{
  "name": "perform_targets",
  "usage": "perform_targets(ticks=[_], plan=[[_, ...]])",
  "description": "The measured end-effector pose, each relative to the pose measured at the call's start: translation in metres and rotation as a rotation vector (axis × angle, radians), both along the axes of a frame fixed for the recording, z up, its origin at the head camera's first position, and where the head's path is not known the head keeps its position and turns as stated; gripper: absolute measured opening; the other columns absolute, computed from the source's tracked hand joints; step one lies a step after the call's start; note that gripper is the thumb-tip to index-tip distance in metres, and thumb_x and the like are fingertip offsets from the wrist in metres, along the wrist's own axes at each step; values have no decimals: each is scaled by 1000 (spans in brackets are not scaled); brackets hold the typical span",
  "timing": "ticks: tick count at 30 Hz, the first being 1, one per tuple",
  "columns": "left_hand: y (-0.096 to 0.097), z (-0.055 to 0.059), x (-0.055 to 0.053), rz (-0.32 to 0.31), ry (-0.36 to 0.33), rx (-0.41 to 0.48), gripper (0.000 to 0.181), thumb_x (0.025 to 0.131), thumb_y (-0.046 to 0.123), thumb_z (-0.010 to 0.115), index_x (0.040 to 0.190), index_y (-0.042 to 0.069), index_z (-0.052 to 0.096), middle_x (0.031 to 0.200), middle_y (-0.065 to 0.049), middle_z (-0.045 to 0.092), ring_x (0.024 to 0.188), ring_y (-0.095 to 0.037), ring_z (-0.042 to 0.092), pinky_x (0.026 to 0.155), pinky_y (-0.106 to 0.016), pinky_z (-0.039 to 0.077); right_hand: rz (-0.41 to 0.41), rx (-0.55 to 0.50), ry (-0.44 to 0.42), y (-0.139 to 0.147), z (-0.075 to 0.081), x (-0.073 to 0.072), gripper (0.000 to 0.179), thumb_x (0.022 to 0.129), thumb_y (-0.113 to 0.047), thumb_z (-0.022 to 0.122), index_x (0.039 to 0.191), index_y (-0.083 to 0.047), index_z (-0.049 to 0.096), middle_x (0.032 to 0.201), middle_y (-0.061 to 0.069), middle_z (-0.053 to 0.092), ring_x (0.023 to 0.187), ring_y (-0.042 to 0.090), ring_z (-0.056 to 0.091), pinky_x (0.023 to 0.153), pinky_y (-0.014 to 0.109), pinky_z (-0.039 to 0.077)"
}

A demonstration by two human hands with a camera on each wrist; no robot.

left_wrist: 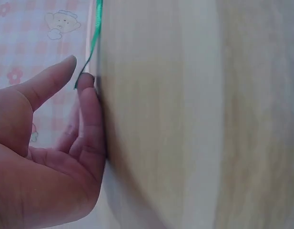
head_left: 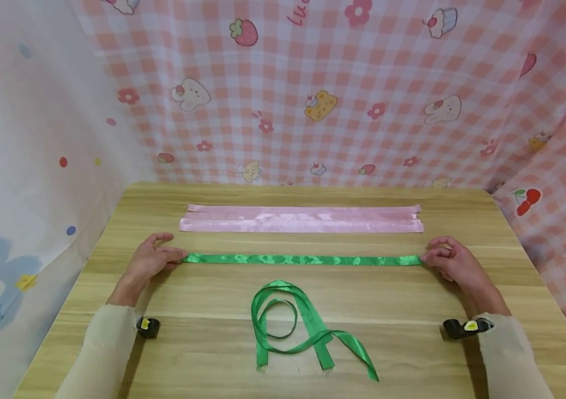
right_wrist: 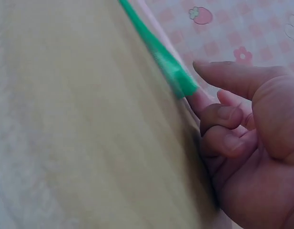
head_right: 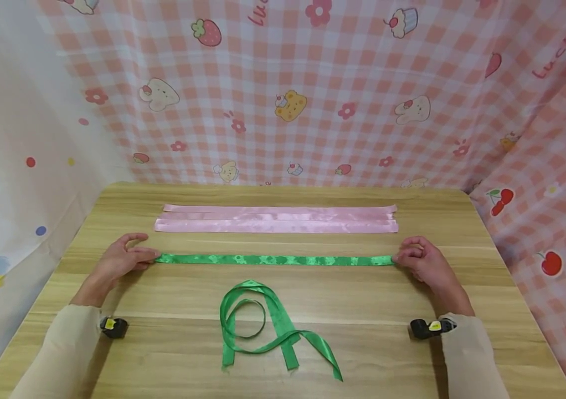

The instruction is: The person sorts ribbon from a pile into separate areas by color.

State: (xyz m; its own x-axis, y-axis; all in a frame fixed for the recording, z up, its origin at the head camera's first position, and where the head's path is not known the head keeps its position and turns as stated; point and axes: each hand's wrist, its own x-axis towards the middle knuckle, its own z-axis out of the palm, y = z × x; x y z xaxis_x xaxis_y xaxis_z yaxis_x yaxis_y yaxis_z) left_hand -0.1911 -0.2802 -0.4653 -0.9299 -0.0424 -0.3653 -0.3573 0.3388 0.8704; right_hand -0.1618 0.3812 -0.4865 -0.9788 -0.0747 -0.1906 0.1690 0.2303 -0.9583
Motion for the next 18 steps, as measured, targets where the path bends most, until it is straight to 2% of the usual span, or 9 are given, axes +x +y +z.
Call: perform_targets(ticks=[2,4,6,9,13,16,18], plan=[[0,2,2,-15,17,-4,73,92,11,71,148,-4,26,93,8,74,75,0,66,69,-21,55,2,-74,7,2,-1,0,26,96,-7,65,114,-10,47,87,-14,71,53,2,43,43,21,33],[0,5,5,-22,37,-23,72,93,13,70,149,-3,27,106,-3,74,78,2,65,69,-23,55,-1,-96,12,3,-2,1,26,95,-6,65,115,-10,48,92,-13,69,56,3,45,44,20,34],[1,7,8,-23,61,-56,70,94,15,70,149,-1,29,122,-13,67,83,3,63,71,-23,54,-12,-47,11,2,1,1,26,96,-11,66,115,-12,48,97,-15,66,61,3,48,48,20,37],[5,15,13,-24,105,-128,68,93,22,71,147,2,36,136,-22,56,94,-3,60,74,-23,53,-33,109,30,-5,10,3,28,97,-22,67,117,-12,49,99,-18,60,70,2,53,55,21,44],[18,25,20,-82,191,-206,60,93,23,71,143,4,44,134,-22,57,101,-18,56,76,-25,50,-19,251,114,-29,27,4,33,98,-23,64,119,-3,49,104,-12,56,81,0,57,63,23,49],[33,29,25,-148,241,-191,51,94,18,69,138,3,48,126,-23,63,97,-21,59,74,-26,50,34,264,173,-53,39,4,30,98,-14,63,118,3,49,106,0,57,87,2,58,68,24,50],[45,29,27,-196,244,-157,47,94,16,68,136,2,50,120,-22,66,93,-20,60,71,-26,48,82,255,193,-70,44,3,27,97,-10,62,118,4,50,107,7,58,89,5,59,70,24,51]])
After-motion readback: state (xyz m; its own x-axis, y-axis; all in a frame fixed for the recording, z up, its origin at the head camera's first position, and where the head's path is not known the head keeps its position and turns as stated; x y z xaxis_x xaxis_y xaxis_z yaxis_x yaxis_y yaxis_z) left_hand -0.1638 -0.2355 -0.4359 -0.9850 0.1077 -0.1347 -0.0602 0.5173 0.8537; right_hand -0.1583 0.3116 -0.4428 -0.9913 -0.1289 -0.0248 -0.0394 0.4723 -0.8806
